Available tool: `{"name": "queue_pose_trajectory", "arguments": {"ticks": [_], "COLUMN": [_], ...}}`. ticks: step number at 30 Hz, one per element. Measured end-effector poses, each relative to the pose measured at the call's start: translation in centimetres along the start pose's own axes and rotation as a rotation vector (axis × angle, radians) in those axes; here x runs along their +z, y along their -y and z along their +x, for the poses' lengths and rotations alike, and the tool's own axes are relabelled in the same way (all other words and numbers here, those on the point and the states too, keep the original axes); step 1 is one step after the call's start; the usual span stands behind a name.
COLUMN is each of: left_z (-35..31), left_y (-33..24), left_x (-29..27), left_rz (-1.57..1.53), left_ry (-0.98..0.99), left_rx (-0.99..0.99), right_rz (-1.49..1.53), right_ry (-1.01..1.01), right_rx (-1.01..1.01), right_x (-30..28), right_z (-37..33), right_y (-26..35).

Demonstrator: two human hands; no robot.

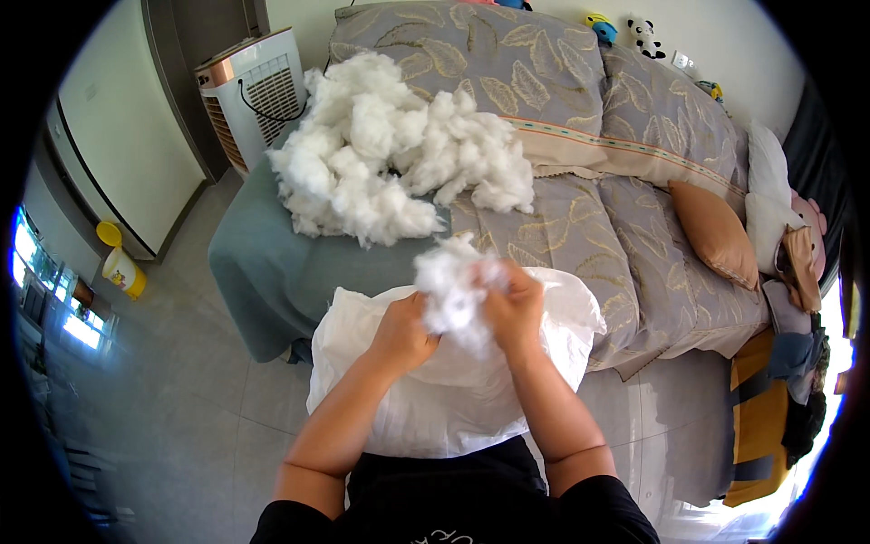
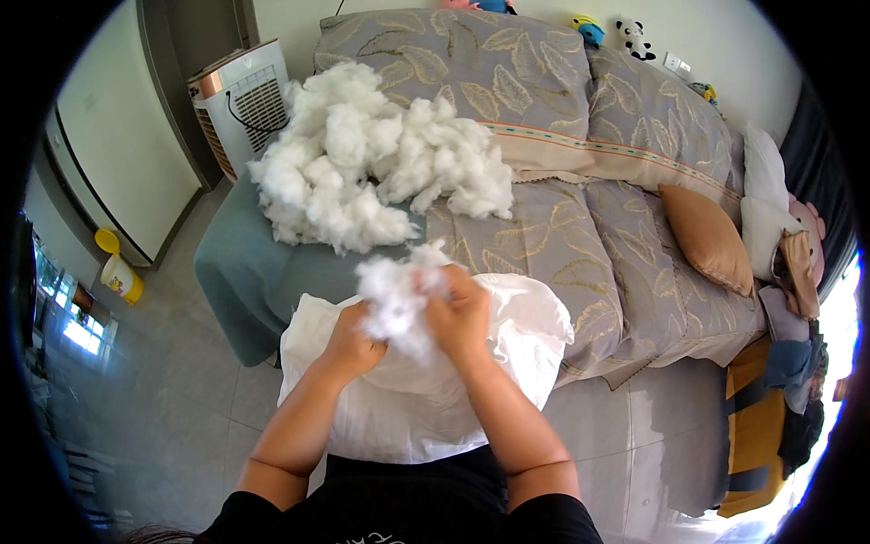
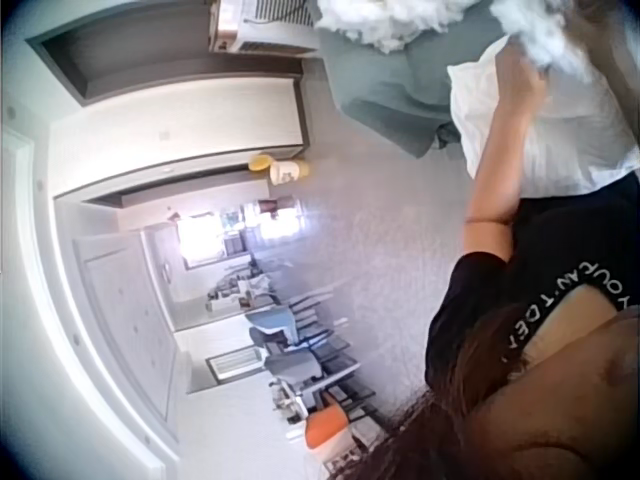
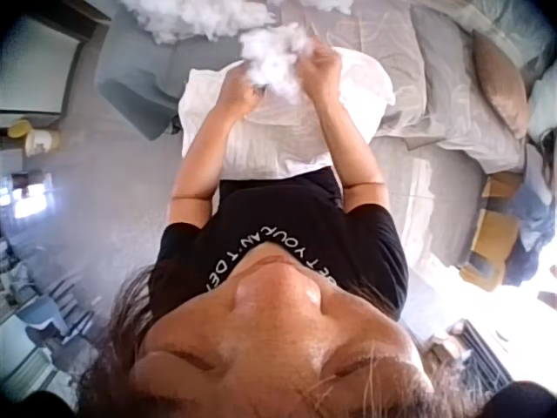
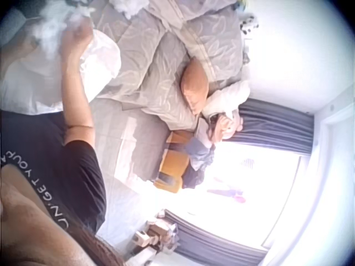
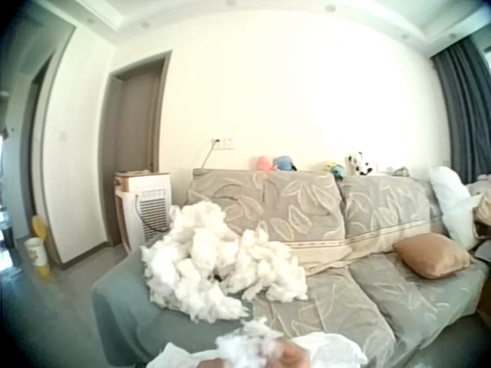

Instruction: The person stuffs a white pillowcase with loose synthetic fiber filling by hand, taking handfuls of filling from a pile on a bed and pushing them into the pillowcase.

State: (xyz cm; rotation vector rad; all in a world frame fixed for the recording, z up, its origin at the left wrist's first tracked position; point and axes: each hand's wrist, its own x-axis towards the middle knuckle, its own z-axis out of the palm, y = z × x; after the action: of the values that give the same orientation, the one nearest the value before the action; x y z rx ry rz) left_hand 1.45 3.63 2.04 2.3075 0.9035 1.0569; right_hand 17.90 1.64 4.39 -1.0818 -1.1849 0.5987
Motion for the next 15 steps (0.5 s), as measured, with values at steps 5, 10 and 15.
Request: {"name": "queue_pose_trajectory", "arguments": {"ticks": [5, 10, 15], "left_z": [-0.2, 0.8, 1.4], "left_y": [1.0, -0.1, -2.3], "left_x": [-0.9, -0.1, -0.3], "left_rz": [-0.015, 0.204, -0.087], "left_ry": [-0.011, 0.0, -0.127], "left_rx": [-0.019, -0.039, -0.144], "right_rz": [0.223, -0.155, -0.128], "right_ry": [-0.349, 0.001, 0.132], "right_rx": [0.148, -0.46, -0.381], "right_x": [-3.0, -0.8, 0.7], "right_z": [1.7, 0.7, -0.7], "right_y": [0.3, 1.4, 0.6]}}
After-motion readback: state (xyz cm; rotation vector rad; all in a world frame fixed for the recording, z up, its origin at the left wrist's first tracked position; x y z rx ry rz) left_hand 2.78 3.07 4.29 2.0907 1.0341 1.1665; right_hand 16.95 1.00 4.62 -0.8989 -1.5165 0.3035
